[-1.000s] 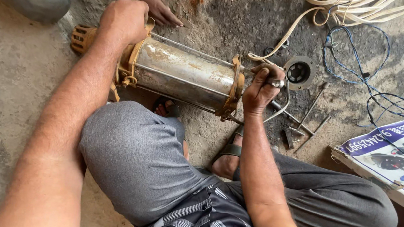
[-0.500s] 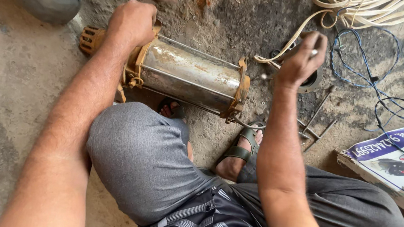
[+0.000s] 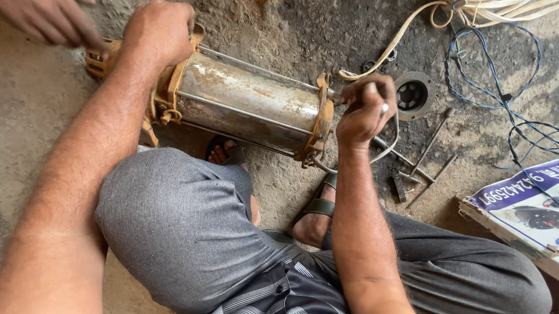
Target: The person sits on the floor and uses two wrenches to loosen and tighten bolts on a cylindrical metal water pump. They rotate the pump to access different bolt locations and continue adjusting the fasteners throughout the clip.
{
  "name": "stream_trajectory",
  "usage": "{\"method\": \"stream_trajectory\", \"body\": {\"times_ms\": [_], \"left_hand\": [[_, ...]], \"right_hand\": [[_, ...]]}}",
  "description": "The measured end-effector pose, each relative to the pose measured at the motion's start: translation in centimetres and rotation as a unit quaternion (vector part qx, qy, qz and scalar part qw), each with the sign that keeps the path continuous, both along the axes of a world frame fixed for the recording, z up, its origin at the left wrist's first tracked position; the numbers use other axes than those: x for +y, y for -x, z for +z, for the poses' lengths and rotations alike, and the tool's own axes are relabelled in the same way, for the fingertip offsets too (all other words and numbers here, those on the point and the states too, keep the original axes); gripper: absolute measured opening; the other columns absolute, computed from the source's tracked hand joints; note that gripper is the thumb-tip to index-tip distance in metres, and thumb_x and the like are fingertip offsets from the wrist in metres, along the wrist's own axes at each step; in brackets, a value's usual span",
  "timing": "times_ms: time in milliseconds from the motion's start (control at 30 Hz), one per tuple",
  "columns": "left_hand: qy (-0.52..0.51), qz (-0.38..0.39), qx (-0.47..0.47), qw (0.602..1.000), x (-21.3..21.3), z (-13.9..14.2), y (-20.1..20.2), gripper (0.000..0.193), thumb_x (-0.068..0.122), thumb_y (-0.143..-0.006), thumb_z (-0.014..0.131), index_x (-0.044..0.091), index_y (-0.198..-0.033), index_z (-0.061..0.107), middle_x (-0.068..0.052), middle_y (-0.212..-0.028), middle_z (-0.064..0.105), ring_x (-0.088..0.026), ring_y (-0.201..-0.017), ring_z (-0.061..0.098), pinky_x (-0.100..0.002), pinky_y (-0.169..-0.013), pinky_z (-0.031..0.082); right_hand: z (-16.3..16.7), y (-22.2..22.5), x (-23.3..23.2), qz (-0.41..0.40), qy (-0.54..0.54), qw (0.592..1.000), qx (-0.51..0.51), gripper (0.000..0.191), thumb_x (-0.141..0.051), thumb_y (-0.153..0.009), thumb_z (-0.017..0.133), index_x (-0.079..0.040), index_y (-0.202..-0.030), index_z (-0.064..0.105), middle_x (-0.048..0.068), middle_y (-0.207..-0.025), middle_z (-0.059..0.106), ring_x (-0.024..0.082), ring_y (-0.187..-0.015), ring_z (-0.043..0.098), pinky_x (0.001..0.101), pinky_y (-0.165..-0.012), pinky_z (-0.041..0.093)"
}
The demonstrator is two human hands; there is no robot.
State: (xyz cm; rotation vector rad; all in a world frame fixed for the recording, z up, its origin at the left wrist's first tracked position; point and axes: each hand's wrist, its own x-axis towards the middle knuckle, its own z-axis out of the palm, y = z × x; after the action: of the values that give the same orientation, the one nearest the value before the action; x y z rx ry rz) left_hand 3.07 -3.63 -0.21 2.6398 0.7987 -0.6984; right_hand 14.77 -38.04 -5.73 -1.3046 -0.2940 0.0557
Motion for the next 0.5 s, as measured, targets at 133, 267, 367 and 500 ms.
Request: {"method": "stream_trajectory", "body": {"times_ms": [133, 267, 367, 500], "left_hand": [[0.001, -0.003, 0.019, 1.000, -0.1, -0.1, 0.0, 0.030, 0.005, -0.087, 0.078, 0.010, -0.115, 0.072, -0.015, -0.111, 0.073, -0.031, -0.102, 0.070, -0.050, -0.095, 0.054], [-0.008, -0.009, 0.018, 1.000, -0.1, -0.4, 0.0, 0.031, 0.006, -0.087, 0.079, 0.009, -0.117, 0.071, -0.017, -0.110, 0.072, -0.030, -0.100, 0.071, -0.051, -0.093, 0.055], [-0.008, -0.018, 0.028, 0.999, 0.0, -0.6, -0.1, 0.033, 0.009, -0.087, 0.080, 0.009, -0.118, 0.070, -0.017, -0.110, 0.072, -0.031, -0.100, 0.070, -0.051, -0.094, 0.054], [-0.011, -0.009, 0.009, 1.000, 0.0, -0.4, 0.1, 0.035, 0.006, -0.085, 0.081, 0.010, -0.118, 0.071, -0.017, -0.112, 0.071, -0.031, -0.102, 0.069, -0.051, -0.095, 0.053]], "right_hand": [[-0.1, 2.0, -0.3, 0.048, 0.023, 0.997, -0.055, 0.014, -0.016, -0.095, 0.047, -0.007, -0.089, 0.056, 0.007, -0.077, 0.056, 0.014, -0.063, 0.049, 0.0344, -0.056, 0.043], [-0.6, 0.9, 0.0, 0.027, 0.051, 0.995, -0.085, 0.020, -0.022, -0.096, 0.045, -0.010, -0.084, 0.056, 0.002, -0.069, 0.055, 0.009, -0.056, 0.047, 0.0282, -0.045, 0.042], [-0.5, -0.6, 0.2, 0.029, 0.047, 0.998, 0.019, 0.026, -0.023, -0.104, 0.052, -0.009, -0.083, 0.056, 0.001, -0.065, 0.051, 0.010, -0.051, 0.043, 0.0291, -0.043, 0.036], [0.8, -0.8, 0.2, 0.048, 0.094, 0.993, 0.045, 0.031, -0.029, -0.104, 0.048, -0.005, -0.097, 0.066, -0.002, -0.060, 0.047, 0.007, -0.047, 0.038, 0.0277, -0.040, 0.032]]}}
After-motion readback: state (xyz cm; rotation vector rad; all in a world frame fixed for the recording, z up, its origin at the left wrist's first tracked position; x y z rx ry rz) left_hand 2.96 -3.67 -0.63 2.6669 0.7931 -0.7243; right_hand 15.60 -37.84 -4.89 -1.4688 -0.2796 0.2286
